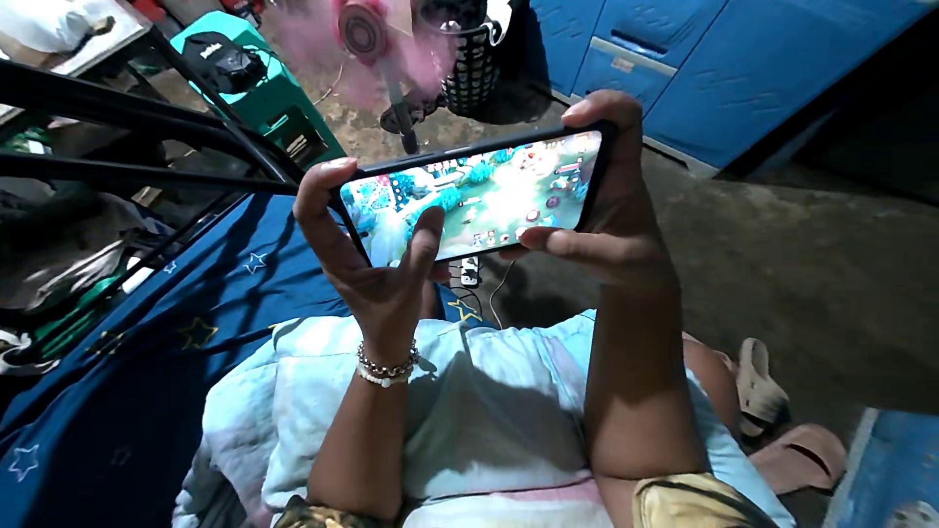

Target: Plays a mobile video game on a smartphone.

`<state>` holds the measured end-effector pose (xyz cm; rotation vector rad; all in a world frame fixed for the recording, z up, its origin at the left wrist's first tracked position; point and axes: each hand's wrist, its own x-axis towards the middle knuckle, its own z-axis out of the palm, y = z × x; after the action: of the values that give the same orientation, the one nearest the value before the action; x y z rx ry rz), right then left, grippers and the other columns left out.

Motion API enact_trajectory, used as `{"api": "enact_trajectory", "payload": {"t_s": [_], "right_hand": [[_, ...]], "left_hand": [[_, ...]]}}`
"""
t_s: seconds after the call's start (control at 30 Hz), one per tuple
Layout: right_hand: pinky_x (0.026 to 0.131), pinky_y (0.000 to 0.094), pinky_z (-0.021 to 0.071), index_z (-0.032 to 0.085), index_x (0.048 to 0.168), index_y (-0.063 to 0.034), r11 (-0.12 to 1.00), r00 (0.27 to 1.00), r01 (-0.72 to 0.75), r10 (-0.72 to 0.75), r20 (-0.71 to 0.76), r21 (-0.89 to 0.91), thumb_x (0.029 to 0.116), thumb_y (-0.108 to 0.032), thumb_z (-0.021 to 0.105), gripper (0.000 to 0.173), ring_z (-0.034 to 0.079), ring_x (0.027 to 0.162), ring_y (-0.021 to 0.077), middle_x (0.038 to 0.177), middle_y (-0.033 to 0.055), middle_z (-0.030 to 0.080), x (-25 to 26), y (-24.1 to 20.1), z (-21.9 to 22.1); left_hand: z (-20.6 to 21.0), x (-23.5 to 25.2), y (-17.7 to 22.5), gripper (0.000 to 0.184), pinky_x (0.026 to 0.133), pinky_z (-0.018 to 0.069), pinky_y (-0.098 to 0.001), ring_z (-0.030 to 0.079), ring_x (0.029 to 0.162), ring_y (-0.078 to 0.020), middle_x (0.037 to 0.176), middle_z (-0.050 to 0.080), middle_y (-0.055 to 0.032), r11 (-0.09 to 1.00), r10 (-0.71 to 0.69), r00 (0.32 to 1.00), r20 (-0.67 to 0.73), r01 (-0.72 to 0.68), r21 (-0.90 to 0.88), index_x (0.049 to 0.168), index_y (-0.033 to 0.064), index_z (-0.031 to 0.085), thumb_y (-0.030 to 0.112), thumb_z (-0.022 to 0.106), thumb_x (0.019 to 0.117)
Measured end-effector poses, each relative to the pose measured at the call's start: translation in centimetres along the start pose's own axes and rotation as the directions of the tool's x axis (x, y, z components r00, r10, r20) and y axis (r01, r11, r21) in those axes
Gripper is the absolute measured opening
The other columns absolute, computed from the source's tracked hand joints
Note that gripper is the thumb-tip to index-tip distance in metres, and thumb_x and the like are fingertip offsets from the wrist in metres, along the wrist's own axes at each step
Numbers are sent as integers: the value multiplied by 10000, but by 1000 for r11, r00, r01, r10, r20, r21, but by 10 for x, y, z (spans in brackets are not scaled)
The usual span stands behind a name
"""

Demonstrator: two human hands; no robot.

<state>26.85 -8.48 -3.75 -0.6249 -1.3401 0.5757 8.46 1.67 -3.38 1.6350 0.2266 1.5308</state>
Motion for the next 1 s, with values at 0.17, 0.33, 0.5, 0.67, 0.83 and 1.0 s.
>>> {"api": "enact_trajectory", "payload": {"t_s": [0.17, 0.33, 0.5, 0.67, 0.83, 1.0], "right_hand": [[840, 314, 636, 329, 1421, -189, 1000, 1000, -7, 7, -6, 8, 802, -36, 796, 790, 651, 1101, 140, 1270, 28, 555, 0, 1, 1], [837, 312, 633, 329, 1422, -185, 1000, 1000, 3, -3, -8, 4, 792, -7, 783, 797, 650, 1097, 138, 1271, 29, 554, 0, 2, 1], [803, 301, 639, 332, 1421, -192, 1000, 1000, 13, -13, 4, -4, 796, -9, 784, 792, 653, 1078, 130, 1263, 22, 551, 1, 2, 0], [799, 299, 639, 328, 1419, -181, 1000, 1000, 1, -1, -5, -26, 784, 19, 776, 803, 651, 1083, 135, 1272, 29, 544, 0, 1, 1], [829, 299, 631, 330, 1419, -178, 997, 1000, 3, -5, -19, -79, 776, -2, 793, 812, 637, 1108, 125, 1290, 19, 531, 1, 0, 1], [861, 305, 624, 317, 1433, -165, 997, 1000, -4, 2, -24, -78, 772, 8, 786, 828, 632, 1126, 132, 1304, 29, 530, 1, 1, 1]], "left_hand": [[0, 1, -1, 666, 872, 605, -290, 629, 1109, -121, 1296, 549, 5, 1000, 3, 1000, -11, -3, -13, 1407, 163, 405, 68, 782, 867], [1, 1, 0, 673, 840, 614, -275, 640, 1090, -116, 1294, 554, 7, 1000, -6, 1000, -18, 6, -28, 1402, 170, 401, 41, 781, 862], [1, 0, 1, 678, 794, 625, -263, 655, 1060, -114, 1289, 556, 5, 1000, -14, 1000, -20, 13, -12, 1410, 173, 396, 41, 777, 864], [1, 1, 1, 667, 730, 636, -255, 675, 999, -111, 1266, 571, 1, 999, -30, 999, -15, 29, -44, 1400, 185, 398, 41, 776, 869], [1, 0, 2, 667, 751, 627, -252, 659, 1025, -103, 1285, 553, 7, 1000, -21, 999, -25, 22, 17, 1408, 175, 395, 52, 771, 872], [0, 1, 0, 665, 880, 605, -295, 633, 1111, -125, 1300, 547, 2, 1000, -2, 1000, -10, 2, -1, 1409, 156, 391, 41, 767, 872]]}}
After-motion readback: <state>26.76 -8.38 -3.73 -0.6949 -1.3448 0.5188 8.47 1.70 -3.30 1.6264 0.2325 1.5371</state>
